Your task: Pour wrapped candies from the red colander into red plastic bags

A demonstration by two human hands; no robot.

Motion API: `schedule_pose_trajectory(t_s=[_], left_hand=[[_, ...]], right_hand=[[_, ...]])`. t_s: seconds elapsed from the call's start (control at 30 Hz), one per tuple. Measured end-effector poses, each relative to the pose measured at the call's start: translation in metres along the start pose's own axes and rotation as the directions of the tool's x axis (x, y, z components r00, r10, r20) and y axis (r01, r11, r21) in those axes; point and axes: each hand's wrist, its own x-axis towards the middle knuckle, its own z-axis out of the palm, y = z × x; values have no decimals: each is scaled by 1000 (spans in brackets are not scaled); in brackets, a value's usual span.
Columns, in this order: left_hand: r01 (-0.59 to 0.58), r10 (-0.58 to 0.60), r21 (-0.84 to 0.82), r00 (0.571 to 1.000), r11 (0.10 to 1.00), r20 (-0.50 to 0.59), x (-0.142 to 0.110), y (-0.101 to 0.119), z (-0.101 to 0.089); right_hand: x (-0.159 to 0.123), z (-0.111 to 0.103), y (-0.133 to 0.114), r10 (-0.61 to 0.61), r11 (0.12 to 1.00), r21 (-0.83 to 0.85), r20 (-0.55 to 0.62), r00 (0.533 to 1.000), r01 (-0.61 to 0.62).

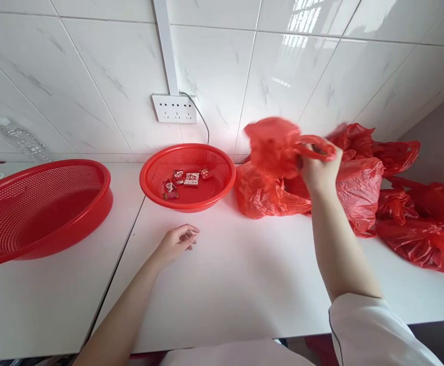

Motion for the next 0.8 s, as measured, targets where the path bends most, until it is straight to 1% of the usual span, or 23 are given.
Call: schedule_pose_trajectory(t_s=[0.03, 0.07, 0.13, 0.17, 0.2, 0.23, 0.27, 0.3, 0.33, 0.37, 0.4, 0.43, 0.47, 0.5, 0.53, 0.57, 0.6, 0.63, 0.67, 0.7, 0.77, 0.8], left_hand=[[-41, 41, 8, 999, 999, -26, -3, 6, 2], [-91, 92, 19, 994, 996, -60, -6, 14, 4], [-206, 214, 67, 964, 976, -157, -16, 31, 8], [-269, 287, 109, 931, 957, -226, -23, 40, 9], [-339, 374, 164, 879, 926, -296, -29, 50, 11], [-420, 479, 233, 797, 877, -367, -34, 59, 13], [-496, 594, 328, 687, 804, -419, -39, 69, 14], [-549, 707, 446, 565, 707, -425, -43, 78, 16], [-563, 793, 560, 472, 608, -386, -45, 87, 18], [-552, 847, 650, 426, 521, -318, -46, 95, 20], [-531, 871, 711, 422, 462, -251, -46, 101, 22], [-515, 875, 741, 440, 431, -203, -45, 106, 24], [-514, 872, 749, 459, 418, -172, -43, 109, 25], [-533, 874, 738, 460, 414, -158, -41, 111, 25], [-573, 881, 709, 450, 410, -146, -40, 110, 23], [-629, 888, 663, 443, 406, -125, -40, 108, 20], [-686, 889, 602, 450, 408, -89, -42, 106, 16], [-734, 879, 533, 476, 421, -39, -44, 103, 11], [-758, 852, 468, 523, 453, 23, -47, 100, 5], [-756, 804, 419, 587, 503, 95, -51, 98, -2], [-683, 646, 395, 723, 614, 244, -60, 97, -16], [-632, 551, 406, 775, 660, 310, -64, 98, -22]], right_hand=[[-9, 0, -16, 17, 1000, 2, 20, 1000, -17], [-19, 1, -32, 23, 1000, 8, 68, 997, -24], [-40, 4, -59, 47, 998, 37, 195, 980, -56], [-49, 6, -69, 54, 997, 35, 255, 965, -65], [-59, 9, -77, 57, 997, 29, 310, 949, -69], [-67, 12, -83, 55, 998, 16, 362, 931, -65], [-75, 15, -87, 48, 999, 5, 409, 911, -54], [-83, 18, -90, 38, 999, 1, 454, 890, -44], [-89, 21, -93, 28, 999, 6, 496, 868, -36], [-95, 24, -95, 17, 999, 19, 535, 845, -32], [-100, 28, -98, 4, 999, 37, 571, 821, -30], [-104, 30, -100, -11, 998, 58, 607, 795, -31], [-106, 33, -102, -24, 996, 78, 637, 770, -34], [-107, 34, -102, -32, 995, 92, 659, 751, -39], [-107, 35, -102, -34, 994, 99, 668, 743, -44], [-106, 35, -100, -28, 994, 99, 665, 747, -51], [-104, 35, -96, -16, 994, 91, 649, 760, -57], [-102, 34, -91, 1, 995, 75, 627, 779, -61], [-99, 33, -85, 19, 997, 49, 601, 799, -61], [-97, 31, -78, 34, 998, 18, 581, 813, -55], [-93, 29, -66, 44, 999, -40, 578, 815, -25], [-92, 29, -61, 40, 998, -59, 592, 805, -6]])
